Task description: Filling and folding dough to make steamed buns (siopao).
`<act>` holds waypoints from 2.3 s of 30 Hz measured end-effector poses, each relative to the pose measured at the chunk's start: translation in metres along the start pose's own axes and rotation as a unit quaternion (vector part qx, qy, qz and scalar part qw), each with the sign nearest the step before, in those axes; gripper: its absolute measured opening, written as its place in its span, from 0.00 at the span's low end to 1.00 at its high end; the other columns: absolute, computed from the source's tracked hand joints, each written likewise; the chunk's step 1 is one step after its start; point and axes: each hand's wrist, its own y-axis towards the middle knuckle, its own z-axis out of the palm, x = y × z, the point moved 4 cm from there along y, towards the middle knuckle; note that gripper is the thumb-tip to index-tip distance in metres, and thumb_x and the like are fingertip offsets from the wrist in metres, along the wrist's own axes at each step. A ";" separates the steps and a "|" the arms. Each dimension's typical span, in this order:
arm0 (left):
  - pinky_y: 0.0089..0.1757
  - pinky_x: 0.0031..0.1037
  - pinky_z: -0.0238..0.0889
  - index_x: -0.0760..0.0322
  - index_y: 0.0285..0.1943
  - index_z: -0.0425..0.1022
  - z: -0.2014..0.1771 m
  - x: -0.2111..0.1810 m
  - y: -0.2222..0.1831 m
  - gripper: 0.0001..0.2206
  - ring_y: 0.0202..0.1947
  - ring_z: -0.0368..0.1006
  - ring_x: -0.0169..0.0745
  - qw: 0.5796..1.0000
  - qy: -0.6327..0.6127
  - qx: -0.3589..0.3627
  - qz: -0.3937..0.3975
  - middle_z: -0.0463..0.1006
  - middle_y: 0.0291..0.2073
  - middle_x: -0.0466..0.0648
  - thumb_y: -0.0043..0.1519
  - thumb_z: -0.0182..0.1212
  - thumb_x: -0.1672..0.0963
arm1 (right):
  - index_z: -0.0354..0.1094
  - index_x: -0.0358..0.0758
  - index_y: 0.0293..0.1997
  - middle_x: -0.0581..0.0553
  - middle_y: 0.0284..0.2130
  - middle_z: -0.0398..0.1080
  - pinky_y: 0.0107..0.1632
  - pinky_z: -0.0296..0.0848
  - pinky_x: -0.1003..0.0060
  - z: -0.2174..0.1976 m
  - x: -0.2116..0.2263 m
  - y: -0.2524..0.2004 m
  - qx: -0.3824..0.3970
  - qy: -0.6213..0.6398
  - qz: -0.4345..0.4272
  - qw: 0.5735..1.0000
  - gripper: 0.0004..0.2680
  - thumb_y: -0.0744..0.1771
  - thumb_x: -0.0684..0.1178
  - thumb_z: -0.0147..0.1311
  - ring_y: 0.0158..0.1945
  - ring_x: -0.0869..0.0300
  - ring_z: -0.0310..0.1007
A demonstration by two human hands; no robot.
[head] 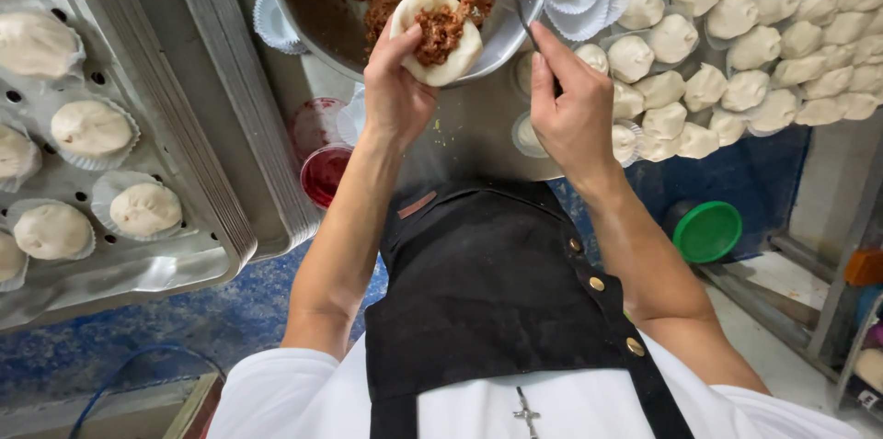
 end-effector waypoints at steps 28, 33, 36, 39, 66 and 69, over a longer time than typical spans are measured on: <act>0.66 0.40 0.65 0.67 0.72 0.61 -0.013 0.027 0.013 0.24 0.64 0.69 0.44 0.996 0.060 0.053 0.045 0.72 0.62 0.52 0.68 0.62 0.59 | 0.68 0.35 0.67 0.39 0.28 0.69 0.33 0.69 0.58 0.018 0.017 -0.019 0.056 -0.068 -0.025 0.996 0.15 0.71 0.38 0.55 0.28 0.53 0.69; 0.60 0.39 0.72 0.71 0.66 0.66 -0.017 0.020 0.013 0.18 0.56 0.76 0.46 0.996 0.056 0.026 0.060 0.76 0.55 0.55 0.69 0.62 0.59 | 0.69 0.38 0.66 0.40 0.28 0.67 0.34 0.69 0.57 0.010 0.022 -0.021 0.049 -0.072 -0.035 0.996 0.15 0.70 0.38 0.57 0.27 0.52 0.69; 0.53 0.38 0.75 0.72 0.63 0.68 -0.006 0.015 0.013 0.15 0.50 0.77 0.44 0.992 0.098 -0.007 0.079 0.78 0.51 0.55 0.69 0.62 0.62 | 0.70 0.38 0.65 0.40 0.28 0.67 0.34 0.68 0.56 0.005 0.029 -0.016 0.046 -0.049 -0.016 0.998 0.14 0.71 0.37 0.56 0.26 0.52 0.68; 0.53 0.36 0.76 0.71 0.61 0.69 -0.011 0.019 0.016 0.15 0.50 0.78 0.42 0.987 0.137 -0.022 0.085 0.79 0.50 0.54 0.66 0.62 0.64 | 0.70 0.38 0.64 0.39 0.29 0.68 0.34 0.69 0.56 0.006 0.026 -0.014 0.041 -0.061 -0.022 0.997 0.14 0.70 0.37 0.56 0.28 0.50 0.70; 0.65 0.42 0.70 0.71 0.69 0.64 -0.050 -0.045 -0.070 0.17 0.63 0.73 0.48 0.991 0.095 0.051 0.083 0.75 0.61 0.56 0.72 0.56 0.59 | 0.76 0.34 0.48 0.36 0.39 0.79 0.47 0.76 0.53 0.084 -0.060 -0.045 0.177 0.059 0.070 0.980 0.08 0.70 0.46 0.54 0.43 0.47 0.80; 0.63 0.41 0.71 0.71 0.68 0.64 -0.061 -0.045 -0.075 0.18 0.62 0.74 0.48 0.991 0.111 0.038 0.067 0.75 0.60 0.56 0.71 0.57 0.59 | 0.75 0.29 0.47 0.30 0.39 0.76 0.47 0.75 0.52 0.165 -0.109 -0.053 0.137 0.026 0.070 0.988 0.10 0.67 0.47 0.60 0.43 0.41 0.77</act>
